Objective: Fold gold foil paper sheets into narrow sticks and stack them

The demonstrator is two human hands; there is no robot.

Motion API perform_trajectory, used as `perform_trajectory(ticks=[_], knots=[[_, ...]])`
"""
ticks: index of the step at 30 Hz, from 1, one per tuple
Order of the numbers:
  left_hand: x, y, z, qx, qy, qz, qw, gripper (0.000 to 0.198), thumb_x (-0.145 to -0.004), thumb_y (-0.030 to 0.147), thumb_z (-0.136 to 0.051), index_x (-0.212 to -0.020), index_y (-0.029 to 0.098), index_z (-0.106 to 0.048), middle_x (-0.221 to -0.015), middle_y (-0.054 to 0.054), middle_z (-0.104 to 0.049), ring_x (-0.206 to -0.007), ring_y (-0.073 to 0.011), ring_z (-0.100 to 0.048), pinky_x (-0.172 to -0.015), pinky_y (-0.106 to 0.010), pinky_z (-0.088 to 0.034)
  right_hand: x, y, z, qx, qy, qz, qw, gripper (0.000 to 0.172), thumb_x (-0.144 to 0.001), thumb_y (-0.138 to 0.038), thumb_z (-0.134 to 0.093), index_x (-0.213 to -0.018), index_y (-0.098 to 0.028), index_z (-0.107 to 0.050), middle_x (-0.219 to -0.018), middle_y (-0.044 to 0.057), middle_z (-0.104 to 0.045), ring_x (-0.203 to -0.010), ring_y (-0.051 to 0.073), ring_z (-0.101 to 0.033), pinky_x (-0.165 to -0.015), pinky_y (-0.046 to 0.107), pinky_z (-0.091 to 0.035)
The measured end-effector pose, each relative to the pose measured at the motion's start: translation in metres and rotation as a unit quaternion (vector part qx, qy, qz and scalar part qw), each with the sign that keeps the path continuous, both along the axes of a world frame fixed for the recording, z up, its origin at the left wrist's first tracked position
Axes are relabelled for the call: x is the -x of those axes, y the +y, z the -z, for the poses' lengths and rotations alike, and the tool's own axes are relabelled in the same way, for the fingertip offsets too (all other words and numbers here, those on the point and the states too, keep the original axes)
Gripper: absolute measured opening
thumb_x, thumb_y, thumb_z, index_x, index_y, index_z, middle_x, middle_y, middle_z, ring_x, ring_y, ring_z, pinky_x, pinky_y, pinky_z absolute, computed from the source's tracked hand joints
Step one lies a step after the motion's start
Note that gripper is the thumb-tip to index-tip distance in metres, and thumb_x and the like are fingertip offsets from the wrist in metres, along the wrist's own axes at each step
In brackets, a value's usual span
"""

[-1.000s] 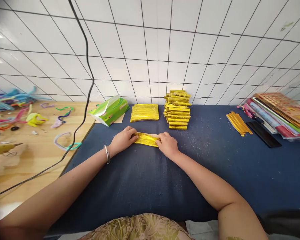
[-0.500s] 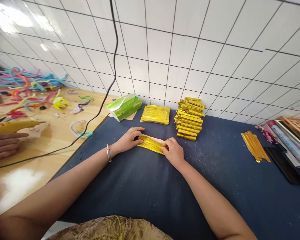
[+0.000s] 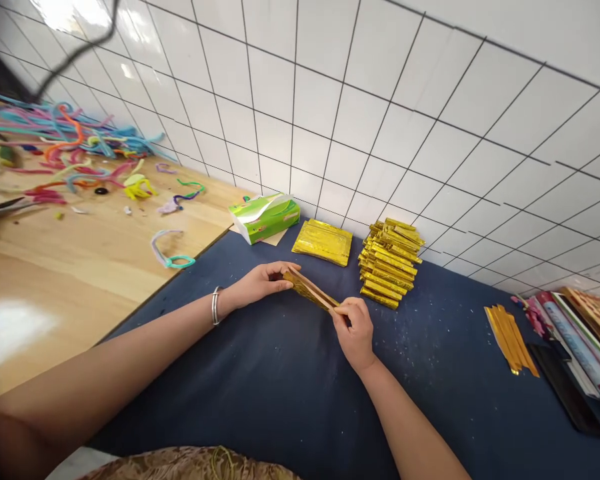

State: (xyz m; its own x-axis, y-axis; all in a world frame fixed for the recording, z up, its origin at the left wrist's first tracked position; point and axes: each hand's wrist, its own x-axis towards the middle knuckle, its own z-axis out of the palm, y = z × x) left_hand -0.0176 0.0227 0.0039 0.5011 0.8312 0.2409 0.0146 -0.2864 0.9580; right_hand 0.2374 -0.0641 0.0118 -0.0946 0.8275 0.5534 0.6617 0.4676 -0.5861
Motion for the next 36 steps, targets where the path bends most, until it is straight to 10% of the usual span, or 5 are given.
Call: perform_trajectory(ticks=[15, 22, 36], knots=[[-0.012, -0.005, 0.009, 0.061, -0.078, -0.049, 0.994, 0.021, -0.076, 0.024, -0.062, -0.081, 0.017, -0.043, -0.065, 0.007, -0.046, -0.056, -0.0053, -0.043, -0.053, -0.017, -0.033, -0.003, 0.004, 0.003, 0.106, 0.084, -0.008, 0.991, 0.006, -0.084, -0.026, -0.056, -0.084, -0.021, -0.059, -0.092, 0.004, -0.058, -0.082, 0.016, -0.055, -0.070, 0.029, -0.045], [-0.016, -0.013, 0.000, 0.113, -0.089, -0.026, 0.989, 0.063, -0.078, 0.021, -0.062, -0.133, 0.020, -0.031, -0.079, 0.001, -0.061, -0.070, -0.0102, -0.056, -0.065, -0.022, -0.043, -0.005, 0.006, 0.010, 0.120, 0.117, 0.023, 0.986, 0.010, -0.083, -0.029, -0.057, -0.088, -0.020, -0.057, -0.085, 0.002, -0.057, -0.073, 0.014, -0.054, -0.066, 0.028, -0.046], [-0.016, -0.018, 0.002, 0.102, -0.058, -0.028, 0.993, 0.027, -0.082, 0.031, -0.056, -0.104, 0.017, -0.060, -0.094, -0.003, -0.063, -0.085, -0.0141, -0.058, -0.080, -0.026, -0.045, -0.007, 0.011, 0.009, 0.204, 0.194, -0.004, 0.960, 0.036, -0.079, -0.038, -0.060, -0.111, -0.021, -0.056, -0.096, 0.005, -0.061, -0.084, 0.018, -0.058, -0.072, 0.030, -0.049]])
